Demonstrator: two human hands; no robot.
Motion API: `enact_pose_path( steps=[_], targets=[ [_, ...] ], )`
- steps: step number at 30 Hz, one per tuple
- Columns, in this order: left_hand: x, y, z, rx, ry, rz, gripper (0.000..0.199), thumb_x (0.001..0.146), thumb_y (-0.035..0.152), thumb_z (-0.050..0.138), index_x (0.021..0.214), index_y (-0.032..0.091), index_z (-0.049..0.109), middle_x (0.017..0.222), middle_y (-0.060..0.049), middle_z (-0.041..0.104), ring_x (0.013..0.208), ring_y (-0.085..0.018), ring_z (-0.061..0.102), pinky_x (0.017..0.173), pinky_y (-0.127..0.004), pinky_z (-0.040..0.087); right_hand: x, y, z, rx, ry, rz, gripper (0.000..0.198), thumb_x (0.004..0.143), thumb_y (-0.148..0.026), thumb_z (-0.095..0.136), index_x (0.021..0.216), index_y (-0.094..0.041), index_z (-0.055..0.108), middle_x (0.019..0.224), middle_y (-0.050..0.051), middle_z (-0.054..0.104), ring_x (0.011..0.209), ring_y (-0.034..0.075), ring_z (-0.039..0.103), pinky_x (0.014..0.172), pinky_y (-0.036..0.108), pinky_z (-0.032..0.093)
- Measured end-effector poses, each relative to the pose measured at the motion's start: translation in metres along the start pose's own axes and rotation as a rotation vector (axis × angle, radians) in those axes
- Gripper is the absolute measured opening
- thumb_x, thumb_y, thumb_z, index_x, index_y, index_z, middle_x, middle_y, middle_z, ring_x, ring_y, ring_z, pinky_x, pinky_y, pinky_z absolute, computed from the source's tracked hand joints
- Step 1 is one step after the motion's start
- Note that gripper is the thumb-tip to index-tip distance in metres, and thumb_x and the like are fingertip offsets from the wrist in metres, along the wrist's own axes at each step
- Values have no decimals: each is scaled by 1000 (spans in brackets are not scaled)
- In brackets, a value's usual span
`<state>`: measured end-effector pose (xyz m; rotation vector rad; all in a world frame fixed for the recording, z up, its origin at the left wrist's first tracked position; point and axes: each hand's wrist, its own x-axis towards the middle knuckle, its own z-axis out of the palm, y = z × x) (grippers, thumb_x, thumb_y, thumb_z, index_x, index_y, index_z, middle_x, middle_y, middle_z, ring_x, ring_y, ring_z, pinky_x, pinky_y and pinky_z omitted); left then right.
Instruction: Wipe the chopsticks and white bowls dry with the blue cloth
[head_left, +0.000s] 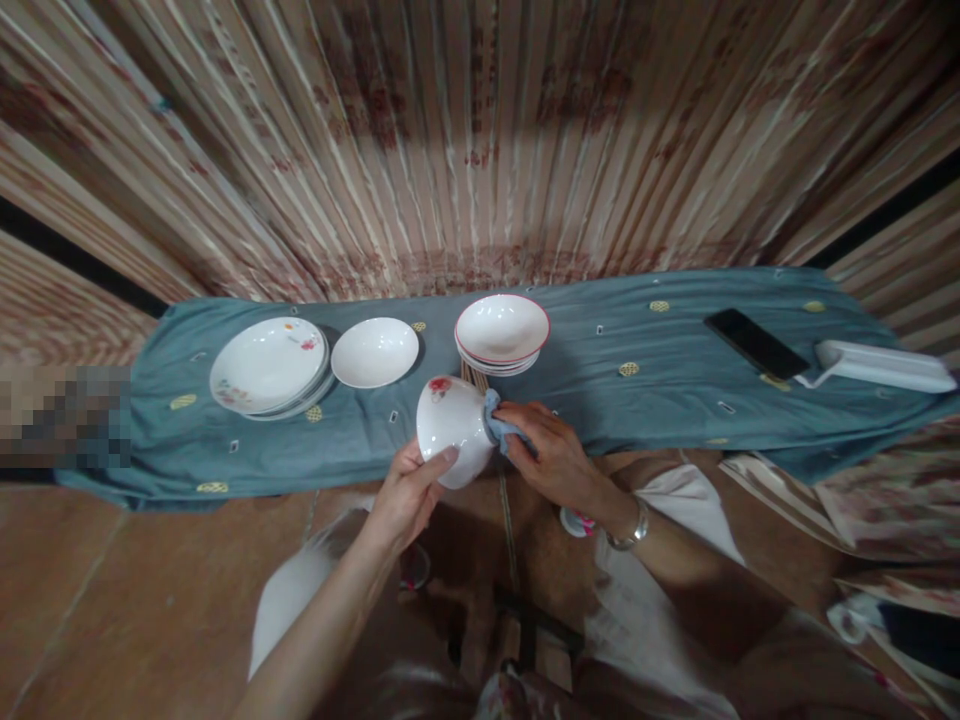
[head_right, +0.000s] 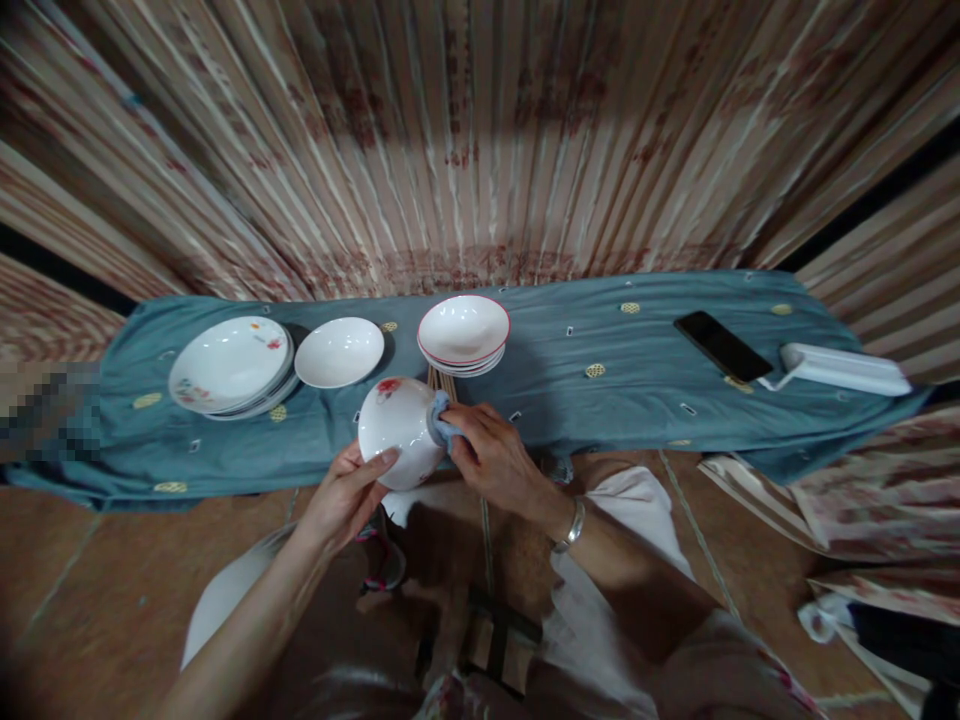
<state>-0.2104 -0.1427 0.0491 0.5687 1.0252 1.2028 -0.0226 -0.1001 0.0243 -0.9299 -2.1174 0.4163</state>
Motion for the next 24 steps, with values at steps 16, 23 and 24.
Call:
enact_pose_path(
  steps=[16, 23, 24],
  targets=[
    [2, 1, -1, -5, -4, 25, 62, 59, 28, 85, 116, 14, 65, 92, -10, 75, 84, -23, 69, 80, -32, 54, -5, -9, -2, 234, 19, 20, 31, 91, -17, 49, 121, -22, 56, 110, 7, 68, 103, 18, 62, 90, 33, 51],
    [-1, 0, 3, -5, -24, -9, 64, 58, 29, 86, 116, 14, 66, 89, -9, 75, 82, -23, 69, 77, -31, 54, -1, 0, -2, 89, 38, 5, 35, 94, -18, 44, 127, -24, 52, 121, 8, 64, 111, 20, 59, 95, 40, 49],
    [-2, 0, 4, -5, -29, -18, 64, 57, 29, 86, 116, 13, 66, 88, -8, 75, 81, -22, 69, 75, -31, 54, 0, 2, -2, 64, 47, -6, 35, 95, -17, 43, 128, -23, 52, 122, 8, 64, 111, 20, 59, 95, 40, 49]
  ],
)
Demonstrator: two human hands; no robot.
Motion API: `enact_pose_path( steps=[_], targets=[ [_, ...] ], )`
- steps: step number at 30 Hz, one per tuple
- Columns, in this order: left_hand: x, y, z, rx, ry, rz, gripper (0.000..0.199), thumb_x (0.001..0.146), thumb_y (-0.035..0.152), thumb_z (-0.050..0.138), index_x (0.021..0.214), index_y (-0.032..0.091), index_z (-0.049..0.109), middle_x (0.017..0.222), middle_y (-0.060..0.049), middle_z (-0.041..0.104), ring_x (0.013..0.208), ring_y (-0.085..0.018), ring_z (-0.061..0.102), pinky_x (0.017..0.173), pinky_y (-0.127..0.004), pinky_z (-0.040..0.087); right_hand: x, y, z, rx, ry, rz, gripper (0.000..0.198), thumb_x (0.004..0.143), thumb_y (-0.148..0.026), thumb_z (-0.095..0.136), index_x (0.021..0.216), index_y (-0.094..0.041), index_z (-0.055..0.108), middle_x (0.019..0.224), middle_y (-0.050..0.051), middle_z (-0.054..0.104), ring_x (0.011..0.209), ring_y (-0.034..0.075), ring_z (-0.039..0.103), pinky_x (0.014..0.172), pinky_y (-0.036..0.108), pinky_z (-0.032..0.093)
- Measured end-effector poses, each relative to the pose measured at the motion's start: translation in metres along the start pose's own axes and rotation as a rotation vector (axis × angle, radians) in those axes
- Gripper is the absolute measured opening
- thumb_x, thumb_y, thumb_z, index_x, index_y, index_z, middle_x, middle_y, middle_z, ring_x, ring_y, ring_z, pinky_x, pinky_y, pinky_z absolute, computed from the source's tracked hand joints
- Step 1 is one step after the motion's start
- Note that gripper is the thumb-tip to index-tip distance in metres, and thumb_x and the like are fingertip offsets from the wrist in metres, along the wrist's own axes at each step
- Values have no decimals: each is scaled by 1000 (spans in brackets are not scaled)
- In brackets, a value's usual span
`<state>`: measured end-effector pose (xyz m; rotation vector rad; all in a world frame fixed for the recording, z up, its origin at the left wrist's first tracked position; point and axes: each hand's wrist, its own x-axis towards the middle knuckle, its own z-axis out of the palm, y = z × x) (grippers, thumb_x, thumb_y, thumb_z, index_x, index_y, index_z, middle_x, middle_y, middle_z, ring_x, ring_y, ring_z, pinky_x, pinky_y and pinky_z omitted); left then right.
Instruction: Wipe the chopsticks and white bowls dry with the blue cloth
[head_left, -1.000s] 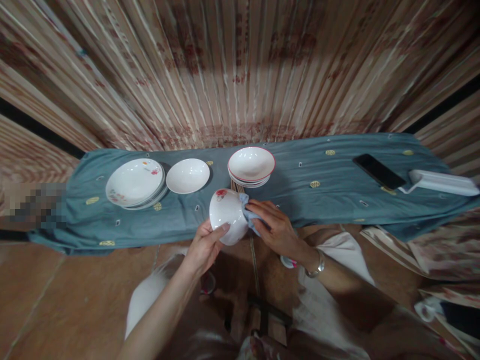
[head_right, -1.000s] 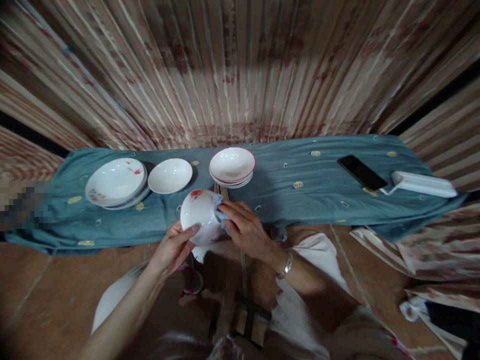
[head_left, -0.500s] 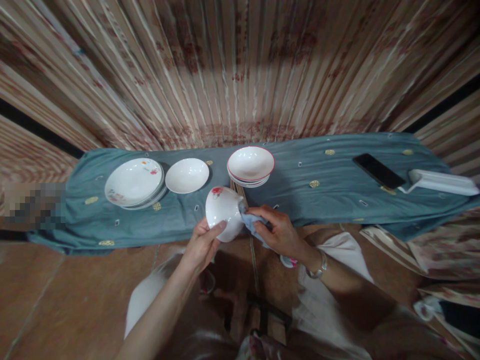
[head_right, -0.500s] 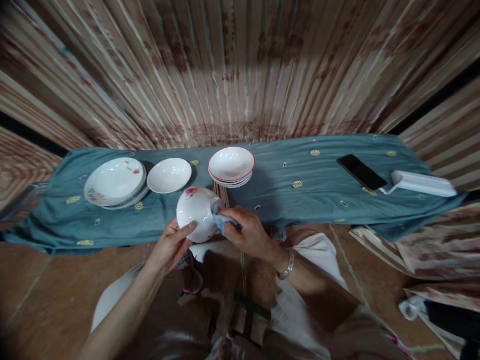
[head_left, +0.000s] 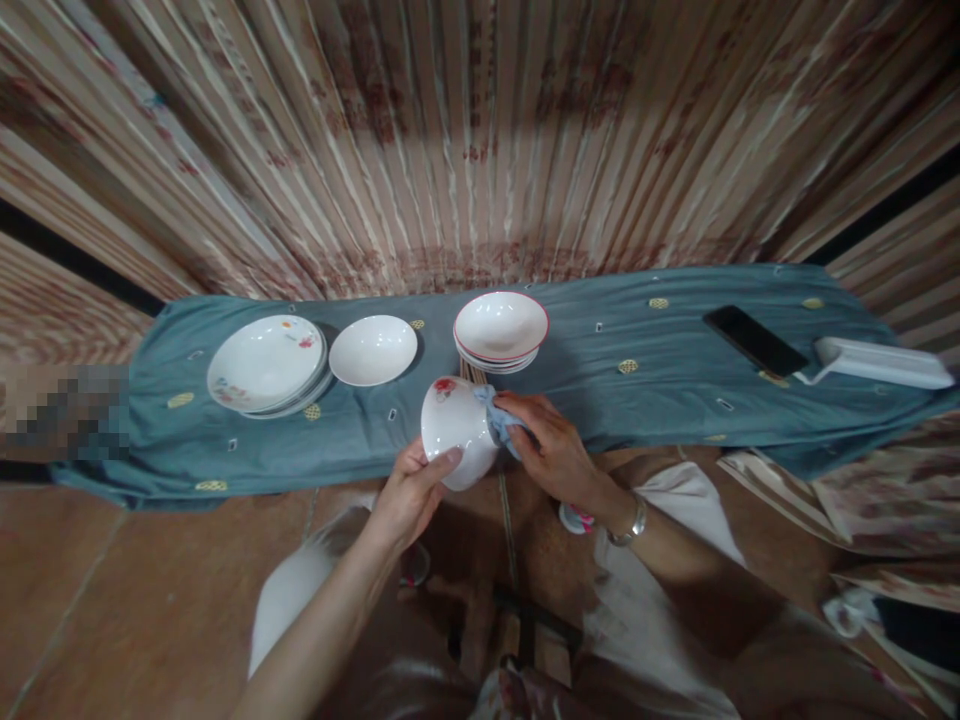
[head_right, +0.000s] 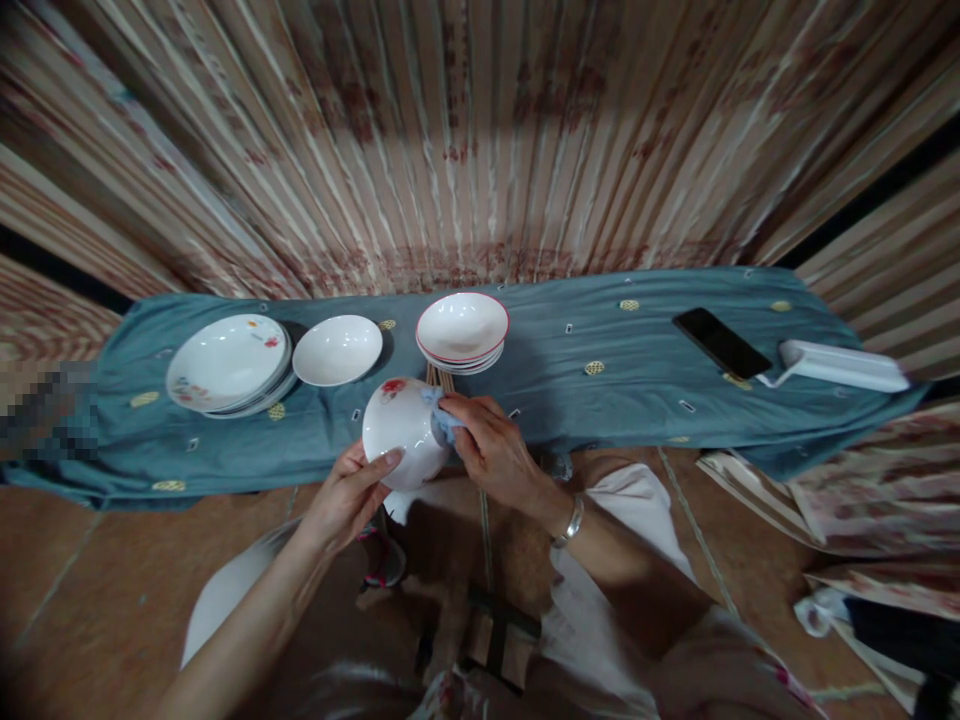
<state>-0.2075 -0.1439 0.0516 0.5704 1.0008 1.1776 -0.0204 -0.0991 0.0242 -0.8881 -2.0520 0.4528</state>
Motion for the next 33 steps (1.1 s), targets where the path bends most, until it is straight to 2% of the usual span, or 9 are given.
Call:
enact_pose_path(
  steps=[4, 9, 12, 17, 21, 27, 33],
  targets=[
    [-1, -1, 1, -4, -7, -23, 65, 56, 30, 87, 116, 13, 66, 87, -9, 75, 75, -21, 69, 71, -30, 55, 1, 6, 0, -68, 14, -35, 35, 94, -14, 43, 126, -20, 53, 120, 9, 66, 108, 20, 60, 94, 40, 50],
    [0, 1, 0, -5, 17, 7, 66, 56, 31, 87, 116, 14, 66, 88, -8, 76, 78, -21, 69, 71, -28, 55, -3, 9, 3, -195, 1, -56, 35, 92, -13, 43, 125, -19, 56, 122, 12, 64, 113, 24, 58, 98, 46, 48],
    [0, 3, 0, -4, 33, 34, 67, 55, 30, 87, 117, 14, 66, 89, -8, 76, 80, -22, 69, 73, -29, 55, -5, 8, 5, -226, 5, -49, 36, 89, -11, 45, 121, -20, 59, 118, 12, 64, 109, 24, 58, 95, 46, 49],
    [1, 4, -3, 7, 45, 48, 66, 57, 29, 87, 118, 14, 65, 92, -10, 76, 85, -24, 69, 78, -32, 54, -3, 2, 4, -151, -10, -77, 34, 84, -8, 48, 111, -19, 63, 109, 10, 66, 98, 22, 58, 86, 41, 52],
    [2, 3, -4, 7, 41, 62, 65, 58, 29, 86, 117, 14, 65, 93, -10, 75, 87, -24, 69, 81, -33, 54, -2, -4, 3, -41, -24, -74, 31, 86, -8, 48, 109, -20, 64, 107, 8, 66, 96, 20, 58, 84, 39, 51],
    [3, 3, -2, -2, 41, 60, 62, 60, 27, 85, 117, 15, 65, 94, -9, 75, 88, -24, 69, 82, -34, 53, -6, -7, 4, 32, -50, -53, 35, 91, -13, 45, 122, -23, 59, 118, 9, 62, 107, 21, 55, 91, 41, 50],
    [3, 1, -1, -3, 25, 33, 61, 60, 27, 85, 116, 14, 66, 95, -10, 75, 90, -24, 69, 81, -32, 52, -8, -3, 7, -18, -66, -24, 41, 94, -17, 42, 133, -24, 51, 128, 11, 54, 117, 23, 50, 97, 44, 47]
  ],
)
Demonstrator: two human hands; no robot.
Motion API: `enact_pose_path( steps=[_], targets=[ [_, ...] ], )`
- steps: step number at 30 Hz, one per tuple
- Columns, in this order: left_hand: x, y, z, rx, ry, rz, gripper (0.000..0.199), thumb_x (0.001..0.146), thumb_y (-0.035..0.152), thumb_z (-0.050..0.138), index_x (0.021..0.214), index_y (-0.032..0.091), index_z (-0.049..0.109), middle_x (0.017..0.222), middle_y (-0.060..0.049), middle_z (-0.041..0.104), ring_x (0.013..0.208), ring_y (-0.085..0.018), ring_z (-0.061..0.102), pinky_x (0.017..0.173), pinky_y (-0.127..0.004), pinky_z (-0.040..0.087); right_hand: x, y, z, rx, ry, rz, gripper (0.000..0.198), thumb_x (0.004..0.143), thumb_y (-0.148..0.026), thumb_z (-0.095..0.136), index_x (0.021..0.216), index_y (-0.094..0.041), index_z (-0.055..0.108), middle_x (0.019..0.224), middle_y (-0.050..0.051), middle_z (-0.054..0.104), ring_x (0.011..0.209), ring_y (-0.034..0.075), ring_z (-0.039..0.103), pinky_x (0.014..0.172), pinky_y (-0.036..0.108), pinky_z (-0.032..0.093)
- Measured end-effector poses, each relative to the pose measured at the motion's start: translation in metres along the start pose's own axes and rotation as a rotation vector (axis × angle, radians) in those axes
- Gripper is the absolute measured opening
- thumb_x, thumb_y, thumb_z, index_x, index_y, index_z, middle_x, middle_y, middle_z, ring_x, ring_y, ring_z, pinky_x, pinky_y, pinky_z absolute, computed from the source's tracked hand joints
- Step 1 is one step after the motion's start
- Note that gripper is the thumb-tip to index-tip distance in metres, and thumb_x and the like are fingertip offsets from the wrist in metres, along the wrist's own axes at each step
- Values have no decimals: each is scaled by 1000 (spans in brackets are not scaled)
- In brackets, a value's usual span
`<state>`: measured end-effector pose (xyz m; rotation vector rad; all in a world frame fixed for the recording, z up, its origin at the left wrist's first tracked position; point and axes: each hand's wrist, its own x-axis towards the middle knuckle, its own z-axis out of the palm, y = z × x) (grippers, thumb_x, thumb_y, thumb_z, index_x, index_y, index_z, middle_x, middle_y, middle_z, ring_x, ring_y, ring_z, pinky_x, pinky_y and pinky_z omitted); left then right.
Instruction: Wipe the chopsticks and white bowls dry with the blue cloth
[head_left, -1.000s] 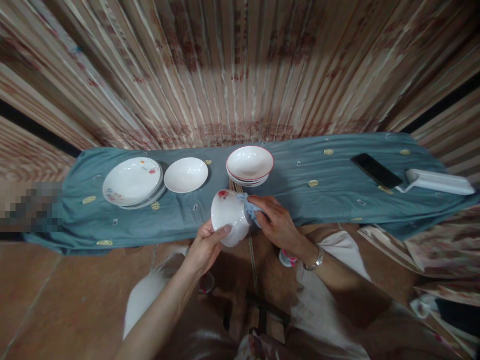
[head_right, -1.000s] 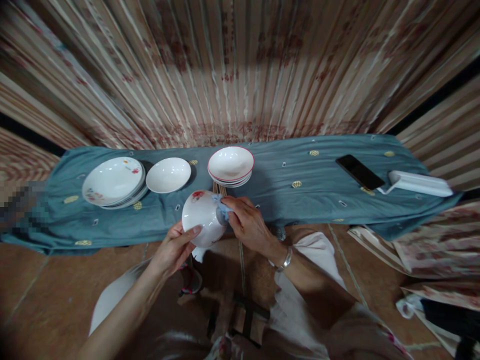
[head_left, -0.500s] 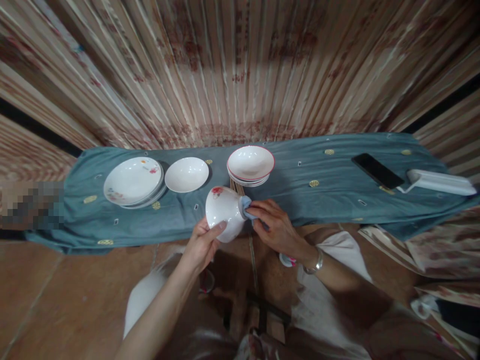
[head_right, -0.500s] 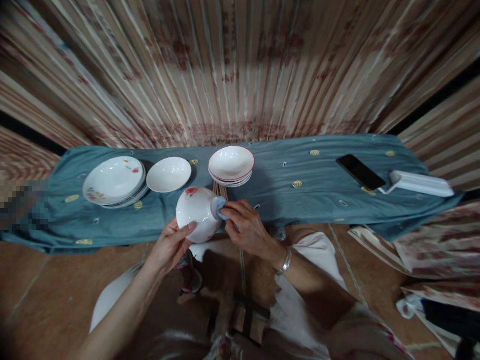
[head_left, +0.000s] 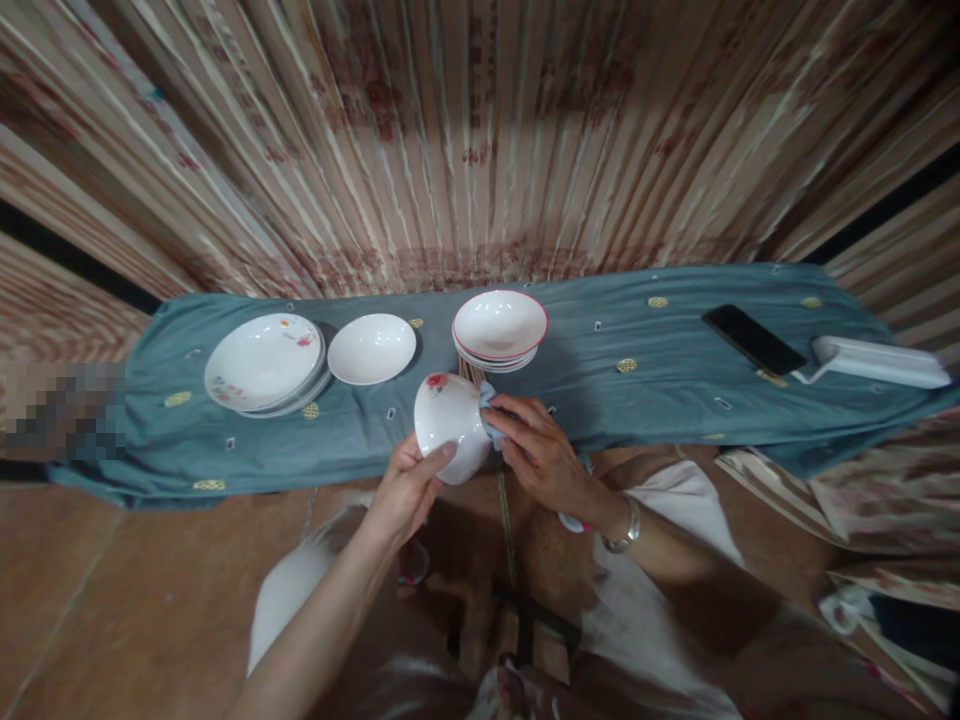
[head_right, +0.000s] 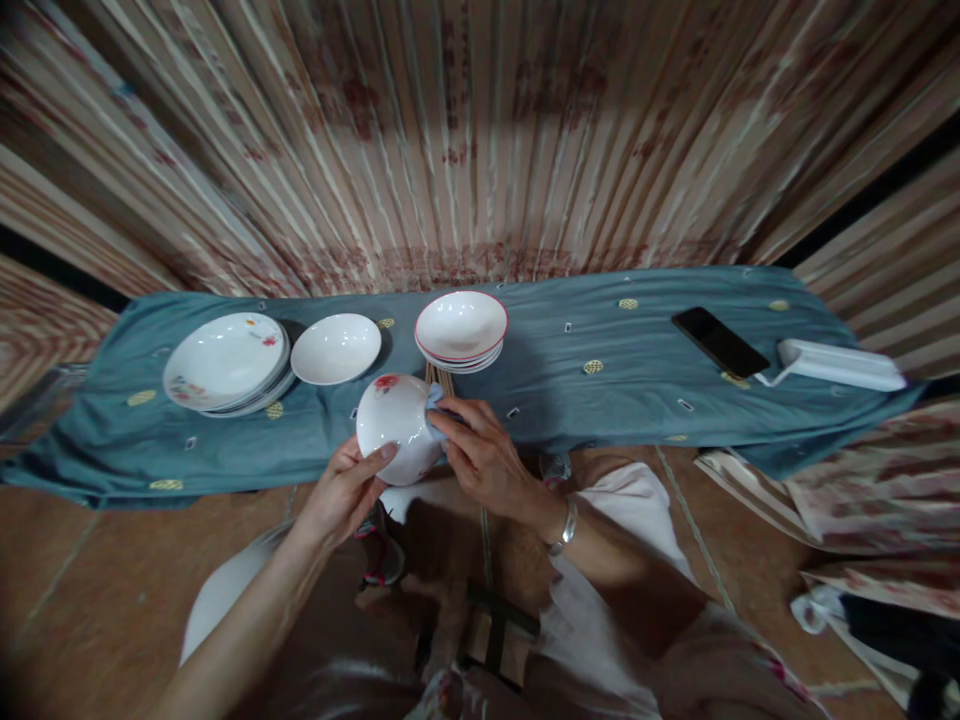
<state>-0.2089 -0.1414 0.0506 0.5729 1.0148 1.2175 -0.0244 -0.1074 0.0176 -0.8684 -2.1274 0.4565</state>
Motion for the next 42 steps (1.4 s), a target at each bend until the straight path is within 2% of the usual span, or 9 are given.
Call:
enact_pose_path(
  steps=[8, 19, 24, 31, 34, 38, 42],
  targets=[
    [-2, -3, 1, 5, -18, -2, 60, 60, 28, 85, 116, 15, 66, 94, -9, 75, 87, -23, 69, 78, -30, 52, 3, 7, 0, -172, 19, 3, 41, 91, -10, 40, 129, -18, 53, 128, 14, 53, 116, 26, 48, 100, 48, 45],
    [0, 0, -1, 7, 16, 18, 62, 59, 27, 85, 116, 15, 66, 94, -10, 75, 88, -23, 69, 79, -31, 53, 0, 5, 1, -143, -15, 24, 33, 88, -10, 43, 115, -17, 61, 119, 13, 60, 109, 26, 53, 96, 49, 48],
    [0, 2, 0, 15, 31, 27, 62, 58, 27, 86, 115, 14, 66, 93, -10, 75, 87, -23, 69, 81, -32, 53, 0, 0, 0, -56, -12, 52, 31, 87, -10, 44, 109, -19, 63, 112, 11, 64, 104, 24, 57, 93, 46, 49],
    [2, 1, -1, 16, 22, 31, 61, 58, 28, 85, 115, 14, 66, 92, -9, 75, 88, -23, 69, 81, -33, 53, 1, -6, -3, 205, 50, 122, 25, 90, -15, 47, 109, -21, 63, 110, 8, 67, 103, 18, 63, 91, 36, 53],
    [3, -1, 0, 13, 12, 35, 59, 60, 28, 85, 115, 15, 66, 91, -8, 75, 85, -22, 68, 80, -32, 52, 1, -13, -6, 117, 75, 50, 33, 93, -16, 45, 123, -22, 58, 125, 11, 62, 117, 21, 58, 99, 42, 50],
    [2, -4, 3, -9, -13, 44, 58, 60, 25, 84, 115, 16, 66, 89, -6, 75, 81, -18, 67, 80, -28, 50, -1, -17, -3, -68, -64, -156, 45, 94, -14, 39, 139, -17, 44, 141, 14, 51, 136, 25, 41, 108, 48, 43],
    [1, -7, 6, -20, -21, 42, 56, 60, 24, 85, 112, 17, 68, 87, -4, 74, 81, -16, 65, 80, -26, 47, 0, -8, 4, -154, -72, -182, 47, 94, -12, 37, 141, -16, 39, 141, 15, 50, 140, 25, 36, 111, 51, 39]
  ],
)
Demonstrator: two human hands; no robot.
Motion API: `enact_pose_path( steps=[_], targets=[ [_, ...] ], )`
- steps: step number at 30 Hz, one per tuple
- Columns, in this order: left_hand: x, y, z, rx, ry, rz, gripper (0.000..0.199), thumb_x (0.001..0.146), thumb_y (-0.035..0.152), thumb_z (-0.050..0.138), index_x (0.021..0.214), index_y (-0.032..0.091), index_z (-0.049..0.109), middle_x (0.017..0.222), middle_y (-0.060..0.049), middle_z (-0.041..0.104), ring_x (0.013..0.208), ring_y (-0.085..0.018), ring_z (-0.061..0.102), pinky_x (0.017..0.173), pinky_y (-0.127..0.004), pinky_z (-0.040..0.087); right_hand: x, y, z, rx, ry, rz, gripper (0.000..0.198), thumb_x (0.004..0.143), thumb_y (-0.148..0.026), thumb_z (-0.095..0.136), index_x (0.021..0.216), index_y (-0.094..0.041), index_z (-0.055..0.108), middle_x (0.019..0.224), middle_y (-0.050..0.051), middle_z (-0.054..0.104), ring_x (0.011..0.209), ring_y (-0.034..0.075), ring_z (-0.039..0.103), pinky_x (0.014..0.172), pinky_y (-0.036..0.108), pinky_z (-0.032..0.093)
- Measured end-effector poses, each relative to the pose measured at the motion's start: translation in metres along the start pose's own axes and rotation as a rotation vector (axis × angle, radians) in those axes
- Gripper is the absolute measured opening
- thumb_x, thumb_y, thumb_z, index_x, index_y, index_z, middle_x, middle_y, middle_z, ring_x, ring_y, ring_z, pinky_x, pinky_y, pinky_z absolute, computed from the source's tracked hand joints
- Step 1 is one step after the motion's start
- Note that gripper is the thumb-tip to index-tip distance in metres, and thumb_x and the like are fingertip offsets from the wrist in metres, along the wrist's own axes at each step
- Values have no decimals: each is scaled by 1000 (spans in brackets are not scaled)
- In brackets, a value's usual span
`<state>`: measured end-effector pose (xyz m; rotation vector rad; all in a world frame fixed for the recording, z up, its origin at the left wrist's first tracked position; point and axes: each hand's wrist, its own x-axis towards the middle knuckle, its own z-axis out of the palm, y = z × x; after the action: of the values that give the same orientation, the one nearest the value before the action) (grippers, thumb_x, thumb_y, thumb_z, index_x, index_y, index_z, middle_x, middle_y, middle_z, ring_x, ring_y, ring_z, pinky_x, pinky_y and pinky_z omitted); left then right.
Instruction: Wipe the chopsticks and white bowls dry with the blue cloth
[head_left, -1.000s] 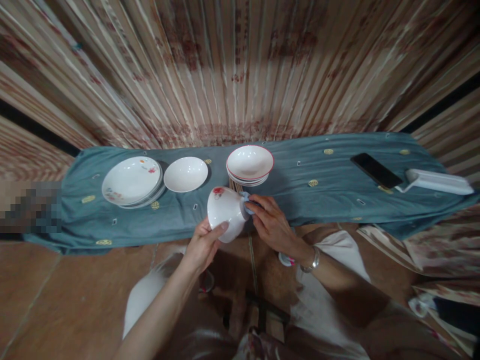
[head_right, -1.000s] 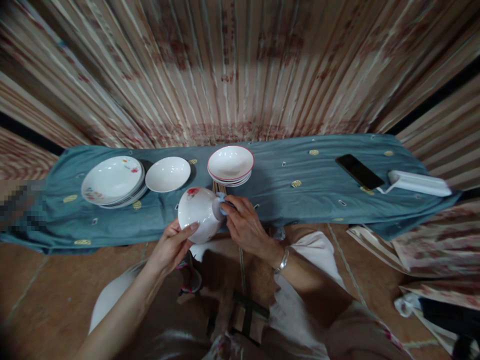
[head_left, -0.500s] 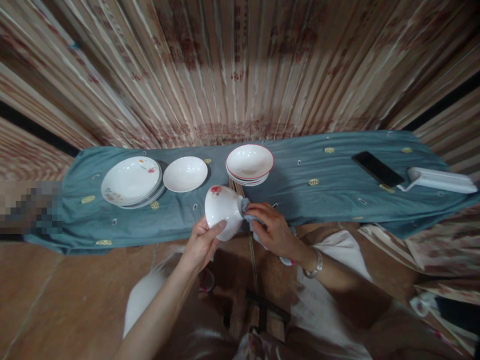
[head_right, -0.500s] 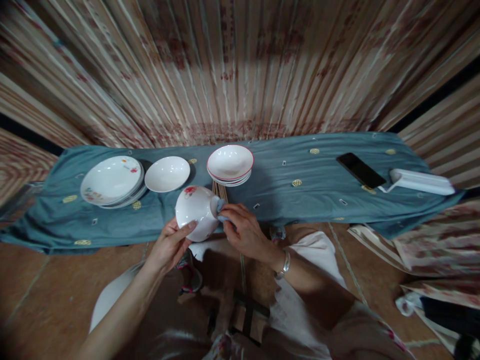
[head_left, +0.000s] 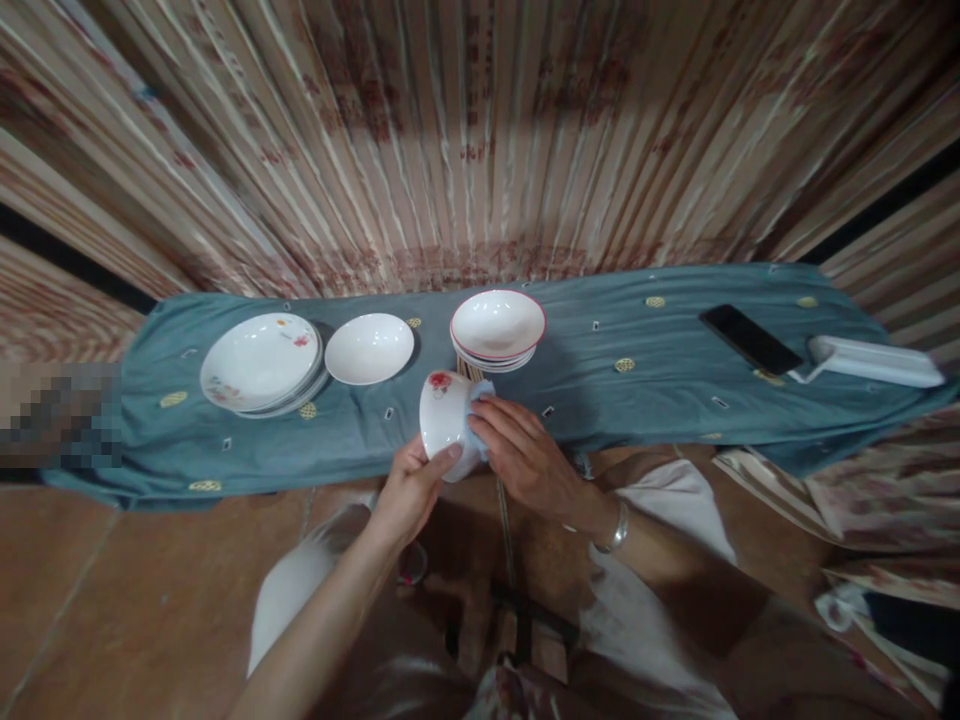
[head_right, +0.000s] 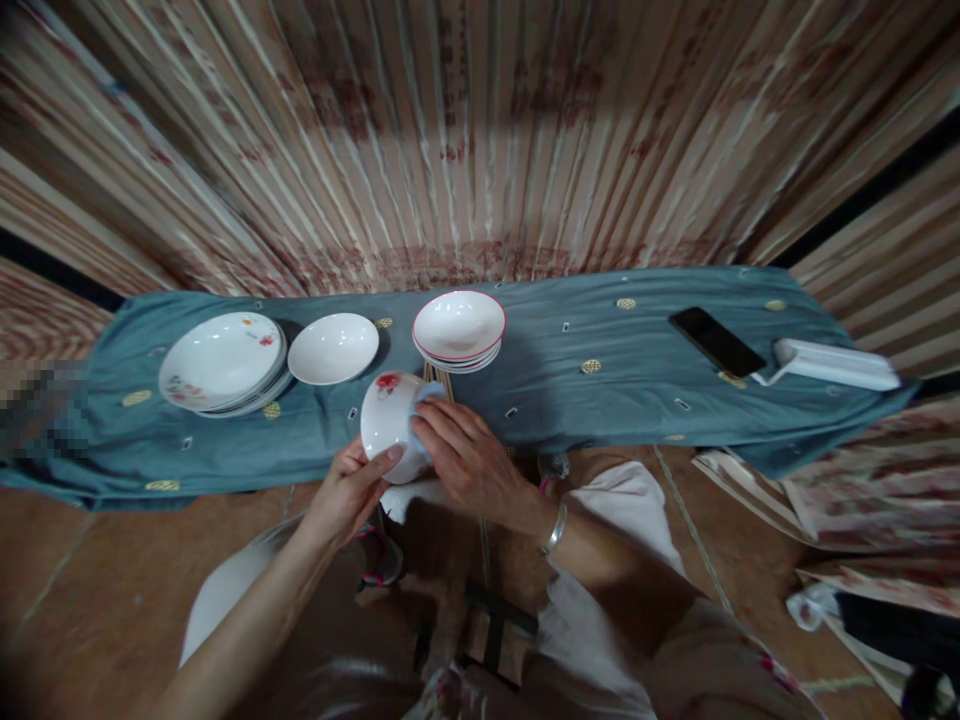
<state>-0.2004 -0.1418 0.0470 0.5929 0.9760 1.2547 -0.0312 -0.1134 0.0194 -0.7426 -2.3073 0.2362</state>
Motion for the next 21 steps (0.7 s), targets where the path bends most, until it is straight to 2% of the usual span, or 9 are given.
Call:
enact_pose_path(
  steps=[4, 9, 11, 14, 17, 21],
  targets=[
    [-1, -5, -1, 37, -10, 22, 47, 62, 26, 82, 107, 15, 70, 89, -5, 73, 81, -17, 64, 80, -28, 46, 4, 5, 2, 15, 46, 67, 44, 95, -17, 39, 139, -17, 40, 138, 16, 51, 136, 25, 41, 110, 50, 40],
    [-2, -14, -9, 150, -11, 25, 32, 67, 28, 80, 95, 15, 72, 91, -6, 73, 80, -18, 62, 80, -28, 46, 10, 10, -1, 177, 82, 262, 37, 98, -22, 34, 132, -17, 46, 132, 14, 56, 127, 20, 50, 108, 41, 42],
    [-2, -17, -12, 196, -21, 29, 28, 68, 29, 79, 91, 15, 73, 90, -6, 73, 79, -18, 62, 80, -29, 46, 11, 16, 0, 245, 80, 350, 35, 98, -24, 32, 128, -19, 50, 124, 12, 61, 118, 20, 56, 102, 38, 45],
    [-2, -19, -12, 254, -41, 51, 26, 68, 30, 79, 89, 16, 73, 89, -5, 72, 80, -19, 62, 81, -29, 47, 10, 24, 2, 317, 60, 480, 31, 98, -29, 32, 116, -20, 56, 102, 9, 68, 92, 20, 64, 85, 35, 50],
    [-2, -16, -9, 328, -48, 87, 24, 69, 31, 78, 88, 16, 73, 87, -5, 72, 79, -19, 62, 80, -29, 47, 7, 31, 7, 383, 41, 573, 29, 96, -32, 34, 102, -19, 59, 84, 5, 65, 74, 18, 61, 72, 31, 47],
    [-1, -15, -9, 432, -51, 129, 29, 71, 34, 74, 91, 14, 71, 90, -6, 72, 82, -20, 62, 81, -31, 48, 3, 37, 15, 532, 67, 680, 25, 93, -35, 39, 89, -20, 59, 76, 0, 60, 72, 15, 54, 71, 28, 42]
  ],
)
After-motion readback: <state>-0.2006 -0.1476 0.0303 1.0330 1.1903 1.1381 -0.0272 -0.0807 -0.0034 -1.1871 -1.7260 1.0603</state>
